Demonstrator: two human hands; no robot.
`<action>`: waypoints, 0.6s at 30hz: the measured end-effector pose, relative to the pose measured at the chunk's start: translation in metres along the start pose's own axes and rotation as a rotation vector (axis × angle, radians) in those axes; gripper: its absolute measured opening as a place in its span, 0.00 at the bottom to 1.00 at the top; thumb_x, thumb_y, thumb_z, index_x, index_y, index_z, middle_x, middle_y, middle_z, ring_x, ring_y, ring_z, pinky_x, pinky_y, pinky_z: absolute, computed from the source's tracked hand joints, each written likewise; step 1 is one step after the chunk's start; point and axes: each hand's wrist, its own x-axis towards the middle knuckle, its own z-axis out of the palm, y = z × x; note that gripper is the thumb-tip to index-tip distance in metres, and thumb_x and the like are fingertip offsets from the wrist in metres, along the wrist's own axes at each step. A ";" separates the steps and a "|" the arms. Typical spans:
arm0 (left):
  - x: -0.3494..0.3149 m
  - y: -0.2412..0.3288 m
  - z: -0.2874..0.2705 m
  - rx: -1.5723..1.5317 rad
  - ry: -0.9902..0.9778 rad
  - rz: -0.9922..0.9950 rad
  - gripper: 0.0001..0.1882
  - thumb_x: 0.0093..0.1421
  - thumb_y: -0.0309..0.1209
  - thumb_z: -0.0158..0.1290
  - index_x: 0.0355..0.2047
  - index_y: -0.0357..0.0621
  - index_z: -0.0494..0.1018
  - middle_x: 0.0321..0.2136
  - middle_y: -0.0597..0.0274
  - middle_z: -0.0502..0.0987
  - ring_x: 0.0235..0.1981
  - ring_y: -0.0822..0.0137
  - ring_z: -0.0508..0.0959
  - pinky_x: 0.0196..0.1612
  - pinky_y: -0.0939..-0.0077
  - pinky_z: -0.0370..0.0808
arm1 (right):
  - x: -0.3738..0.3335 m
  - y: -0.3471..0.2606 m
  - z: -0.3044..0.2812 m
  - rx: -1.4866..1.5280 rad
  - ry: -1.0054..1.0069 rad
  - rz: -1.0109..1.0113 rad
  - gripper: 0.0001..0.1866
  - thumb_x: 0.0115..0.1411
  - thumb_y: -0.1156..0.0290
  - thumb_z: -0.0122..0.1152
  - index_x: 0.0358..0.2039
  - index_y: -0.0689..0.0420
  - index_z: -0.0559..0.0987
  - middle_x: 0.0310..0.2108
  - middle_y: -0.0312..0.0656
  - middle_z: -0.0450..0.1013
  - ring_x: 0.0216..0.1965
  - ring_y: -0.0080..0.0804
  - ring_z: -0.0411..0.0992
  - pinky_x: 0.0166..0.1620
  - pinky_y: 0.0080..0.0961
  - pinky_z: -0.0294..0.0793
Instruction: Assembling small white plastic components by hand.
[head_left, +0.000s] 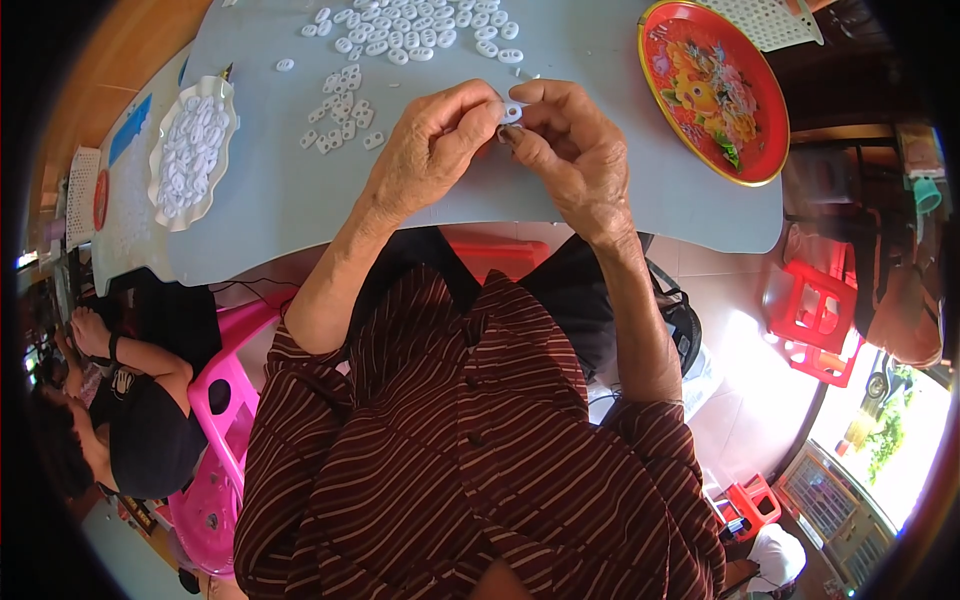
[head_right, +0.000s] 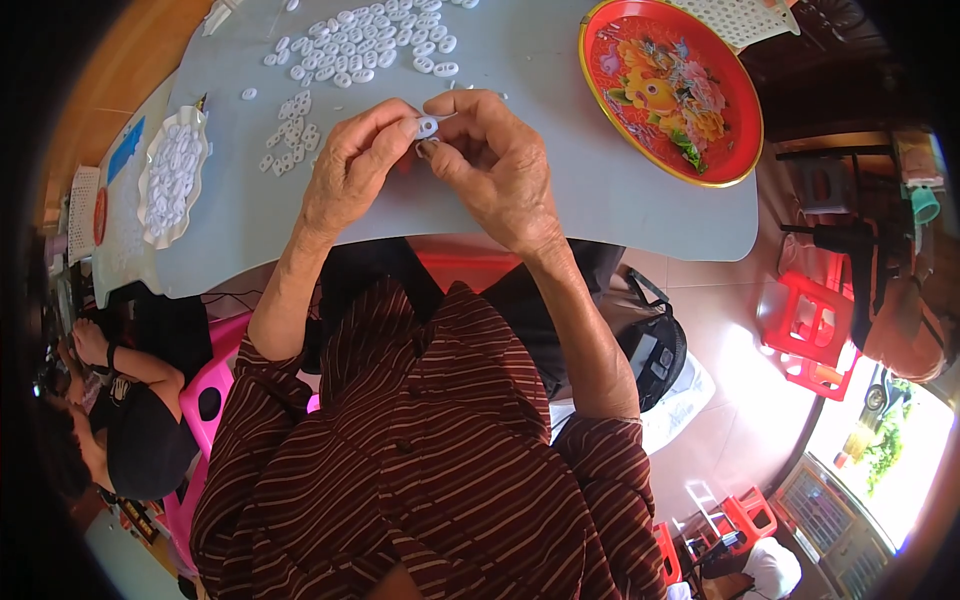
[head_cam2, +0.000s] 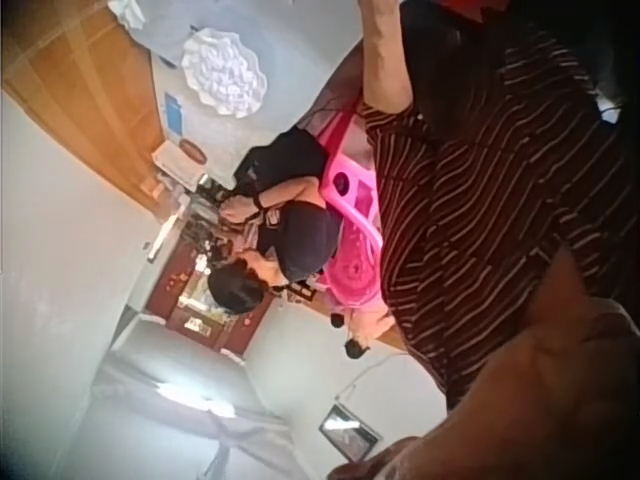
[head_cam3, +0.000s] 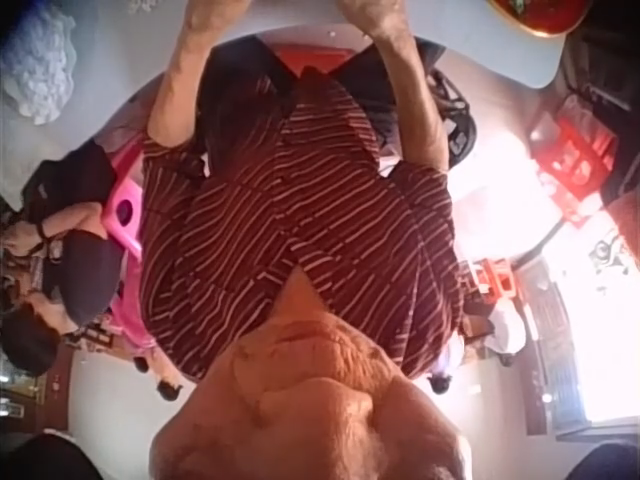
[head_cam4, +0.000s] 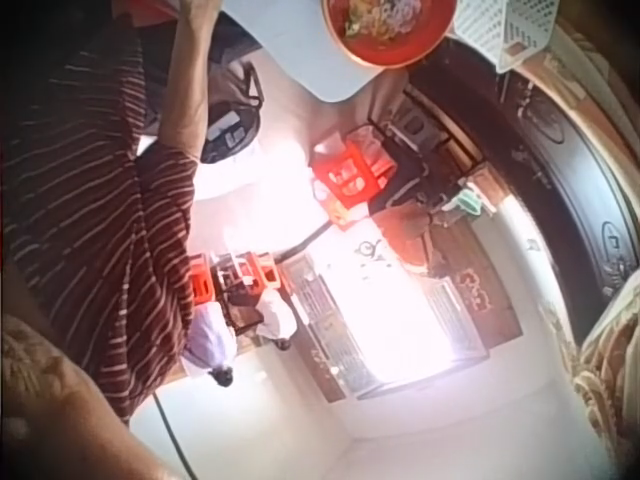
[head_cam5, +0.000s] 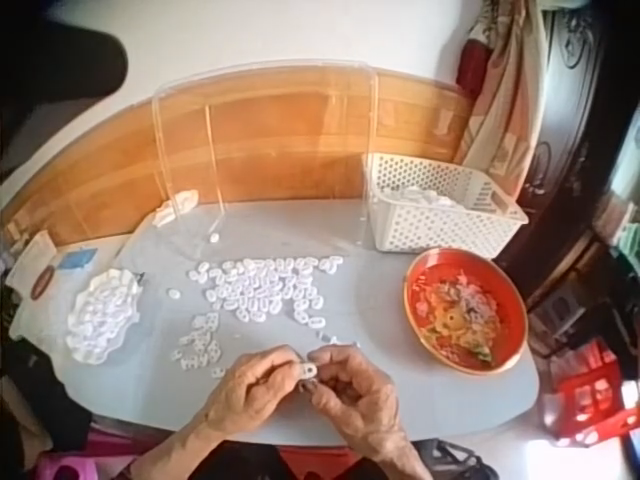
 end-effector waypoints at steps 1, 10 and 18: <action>0.001 0.002 -0.001 0.009 -0.020 -0.005 0.15 0.63 0.38 0.45 0.26 0.39 0.67 0.14 0.71 0.60 0.17 0.79 0.58 0.20 0.81 0.58 | 0.000 0.000 0.000 0.000 0.005 0.000 0.17 0.57 0.79 0.57 0.47 0.61 0.69 0.32 0.37 0.72 0.34 0.21 0.70 0.40 0.17 0.72; 0.002 -0.002 -0.006 0.048 -0.094 0.015 0.13 0.62 0.36 0.45 0.26 0.40 0.66 0.14 0.69 0.60 0.17 0.77 0.58 0.20 0.79 0.59 | 0.000 -0.004 0.002 -0.035 0.045 0.001 0.15 0.55 0.81 0.57 0.44 0.63 0.70 0.28 0.38 0.73 0.30 0.19 0.71 0.35 0.16 0.72; 0.002 0.002 -0.006 0.028 -0.083 0.007 0.14 0.62 0.37 0.45 0.26 0.39 0.66 0.14 0.69 0.59 0.17 0.76 0.58 0.20 0.79 0.59 | 0.002 -0.003 0.002 0.008 0.011 0.007 0.16 0.54 0.79 0.61 0.44 0.63 0.71 0.28 0.38 0.72 0.30 0.20 0.71 0.35 0.17 0.73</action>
